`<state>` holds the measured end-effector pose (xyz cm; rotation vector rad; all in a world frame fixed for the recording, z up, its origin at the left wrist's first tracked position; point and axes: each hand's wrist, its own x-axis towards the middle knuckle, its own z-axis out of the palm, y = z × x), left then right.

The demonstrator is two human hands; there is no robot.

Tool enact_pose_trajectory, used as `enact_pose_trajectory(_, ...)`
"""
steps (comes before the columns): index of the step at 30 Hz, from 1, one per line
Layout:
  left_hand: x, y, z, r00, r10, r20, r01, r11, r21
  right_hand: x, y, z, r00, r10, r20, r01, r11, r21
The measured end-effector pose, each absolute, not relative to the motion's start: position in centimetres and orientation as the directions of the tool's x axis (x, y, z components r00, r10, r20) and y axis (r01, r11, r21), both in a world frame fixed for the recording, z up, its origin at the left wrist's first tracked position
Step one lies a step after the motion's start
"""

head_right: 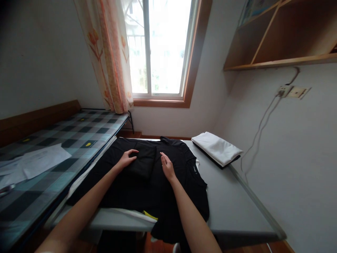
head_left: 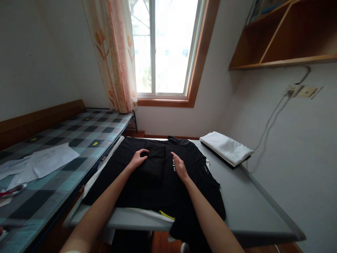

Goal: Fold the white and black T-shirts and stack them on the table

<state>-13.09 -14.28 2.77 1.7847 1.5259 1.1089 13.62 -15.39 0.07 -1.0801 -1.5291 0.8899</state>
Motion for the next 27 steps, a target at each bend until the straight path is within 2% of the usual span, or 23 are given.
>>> enact_pose_trajectory(2,-13.5,-13.2,4.8,0.061,0.971,0.232,0.636,-0.217,0.741,14.2,-14.9,-0.1,-0.028,0.954,0.297,0.184,0.298,-0.937)
enact_pose_trajectory(4,-13.4,-12.3,7.8,0.064,0.963,0.262,0.777,-0.213,0.593,14.4,-14.6,-0.3,-0.002,0.959,0.282,0.187,0.277,-0.942)
enact_pose_trajectory(7,-12.2,-11.7,12.8,0.042,0.901,0.432,0.924,-0.199,0.326,14.4,-14.3,-0.7,0.0,0.963,0.27,0.191,0.265,-0.945)
enact_pose_trajectory(10,-9.8,-12.0,15.5,0.136,0.835,0.533,0.973,-0.215,0.089,14.4,-14.1,-0.8,0.031,0.967,0.254,0.18,0.244,-0.953)
enact_pose_trajectory(12,-8.1,-12.9,14.6,0.259,0.801,0.54,0.959,-0.281,-0.043,14.7,-14.0,-0.8,0.118,0.958,0.262,0.227,0.231,-0.946)
enact_pose_trajectory(14,-6.6,-14.2,11.7,0.416,0.759,0.501,0.907,-0.39,-0.161,15.2,-13.9,-0.6,0.256,0.915,0.312,0.338,0.218,-0.916)
enact_pose_trajectory(16,-5.5,-15.7,7.6,0.597,0.703,0.386,0.802,-0.535,-0.265,15.8,-13.9,-0.3,0.358,0.844,0.399,0.466,0.209,-0.86)
enact_pose_trajectory(18,-5.2,-17.0,4.1,0.706,0.646,0.29,0.708,-0.637,-0.306,16.2,-14.0,-0.2,0.355,0.798,0.487,0.562,0.233,-0.793)
enact_pose_trajectory(21,-5.9,-18.1,1.6,0.719,0.624,0.306,0.694,-0.668,-0.269,16.1,-14.5,-0.2,0.172,0.815,0.553,0.655,0.325,-0.682)
enact_pose_trajectory(24,-7.5,-18.1,1.9,0.671,0.64,0.374,0.727,-0.668,-0.161,15.5,-14.9,-0.4,-0.02,0.865,0.502,0.715,0.363,-0.598)
enact_pose_trajectory(27,-9.4,-17.8,2.4,0.568,0.698,0.435,0.79,-0.611,-0.052,15.2,-15.2,-0.5,-0.049,0.911,0.41,0.756,0.302,-0.58)
